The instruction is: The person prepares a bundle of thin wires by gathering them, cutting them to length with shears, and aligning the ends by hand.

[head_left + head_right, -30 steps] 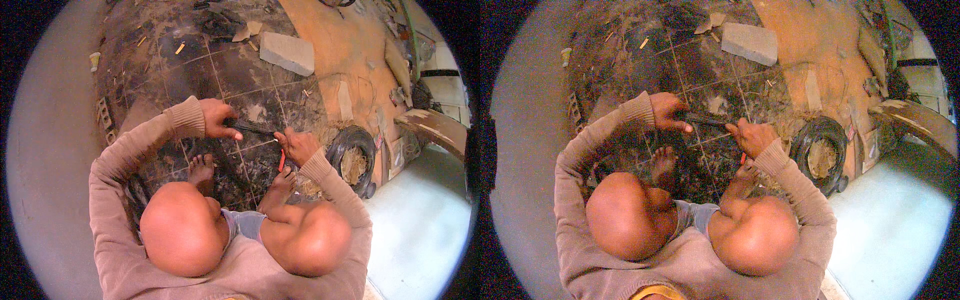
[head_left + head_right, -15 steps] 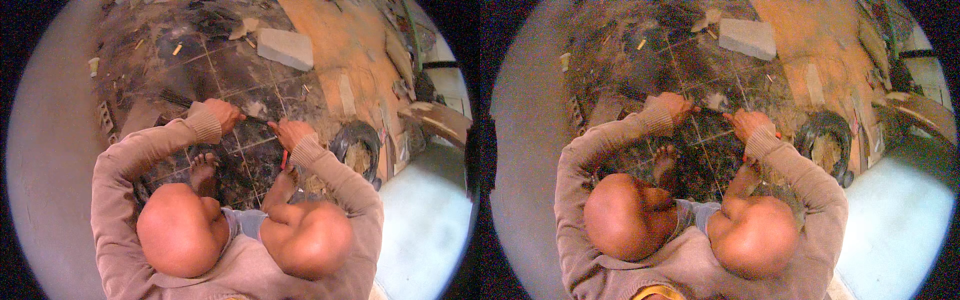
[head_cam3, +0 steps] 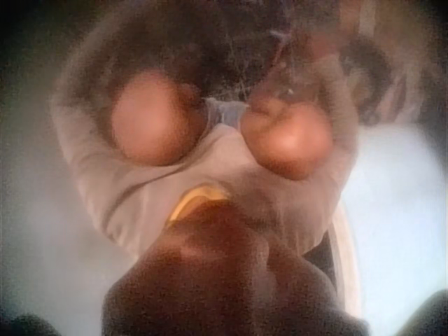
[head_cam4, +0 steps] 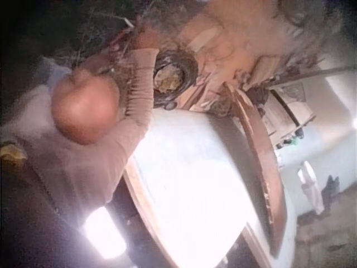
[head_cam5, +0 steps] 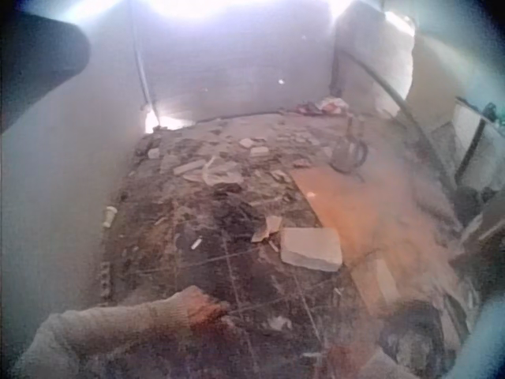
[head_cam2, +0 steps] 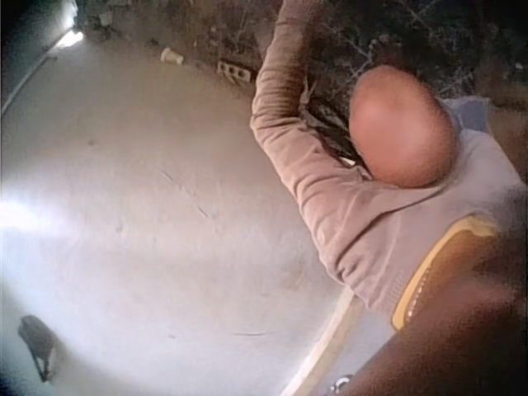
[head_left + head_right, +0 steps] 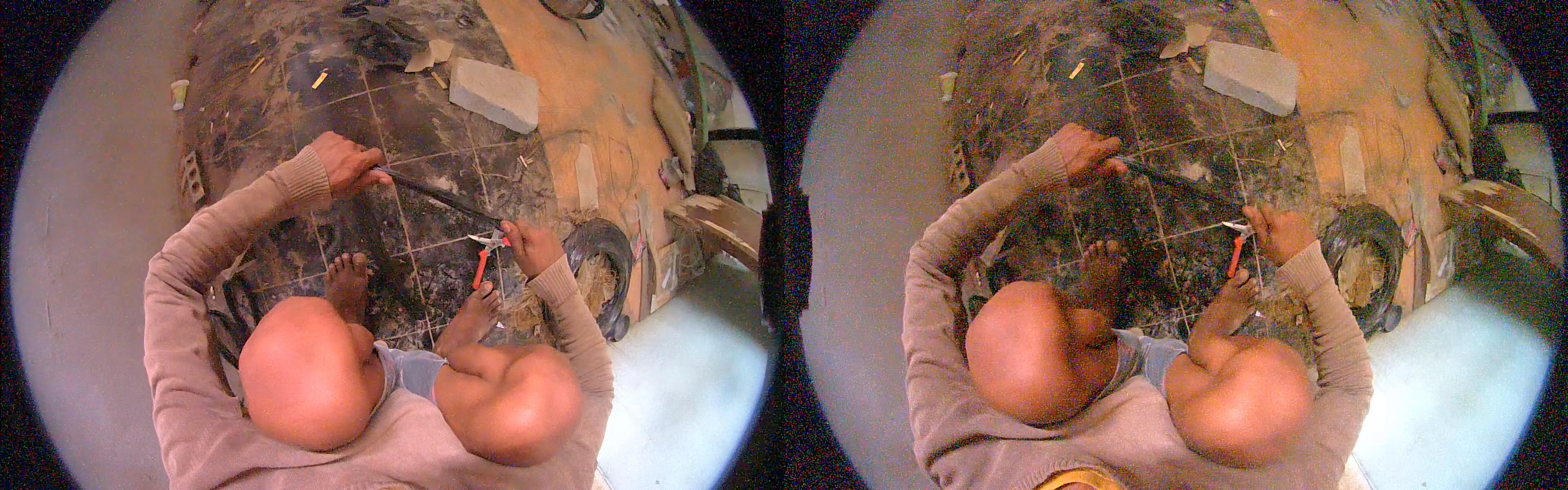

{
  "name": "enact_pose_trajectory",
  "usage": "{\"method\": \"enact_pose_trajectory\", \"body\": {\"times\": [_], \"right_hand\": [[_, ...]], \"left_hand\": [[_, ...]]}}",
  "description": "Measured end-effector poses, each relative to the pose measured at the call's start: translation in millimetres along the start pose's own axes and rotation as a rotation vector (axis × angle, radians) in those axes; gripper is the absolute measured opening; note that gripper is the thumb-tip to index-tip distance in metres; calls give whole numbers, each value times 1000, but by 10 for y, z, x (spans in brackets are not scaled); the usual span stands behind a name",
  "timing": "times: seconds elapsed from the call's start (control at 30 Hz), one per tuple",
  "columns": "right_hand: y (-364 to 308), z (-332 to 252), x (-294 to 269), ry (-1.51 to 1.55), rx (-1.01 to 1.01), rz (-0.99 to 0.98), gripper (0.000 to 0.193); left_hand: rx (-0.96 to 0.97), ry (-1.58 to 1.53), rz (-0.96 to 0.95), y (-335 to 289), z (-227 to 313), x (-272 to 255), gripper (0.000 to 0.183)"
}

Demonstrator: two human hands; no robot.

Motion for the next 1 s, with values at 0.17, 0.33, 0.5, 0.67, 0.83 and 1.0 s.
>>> {"method": "enact_pose_trajectory", "body": {"times": [0.17, 0.33, 0.5, 0.67, 0.83, 1.0], "right_hand": [[7, -73, -173, -171, -5, 46, 41], [-5, -379, -148, -576, -73, 153, 44], [35, -404, -234, -540, -63, 105, 46], [-28, -139, -408, 68, -124, 250, 33], [-366, -429, -1434, 447, -314, 817, 40], [-335, -693, -996, 215, -309, 1327, 51]], "left_hand": [[-169, -4, 22, 172, -150, 97, 46], [-244, 49, -103, 215, -191, 263, 75], [-266, 54, -279, 125, -134, 111, 64], [-57, 286, 786, -137, -24, -931, 62], [49, 315, 1395, -805, -151, -1268, 65], [30, -145, 1535, -964, -284, -1053, 69]]}}
Point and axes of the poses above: each hand's wrist, its own y-axis towards the middle knuckle, its own x-axis out of the palm, z = x × y, the point moved 4 cm from there along y, towards the middle knuckle, and after that the axes turned 15 degrees about -z, right-handed, at the moved point
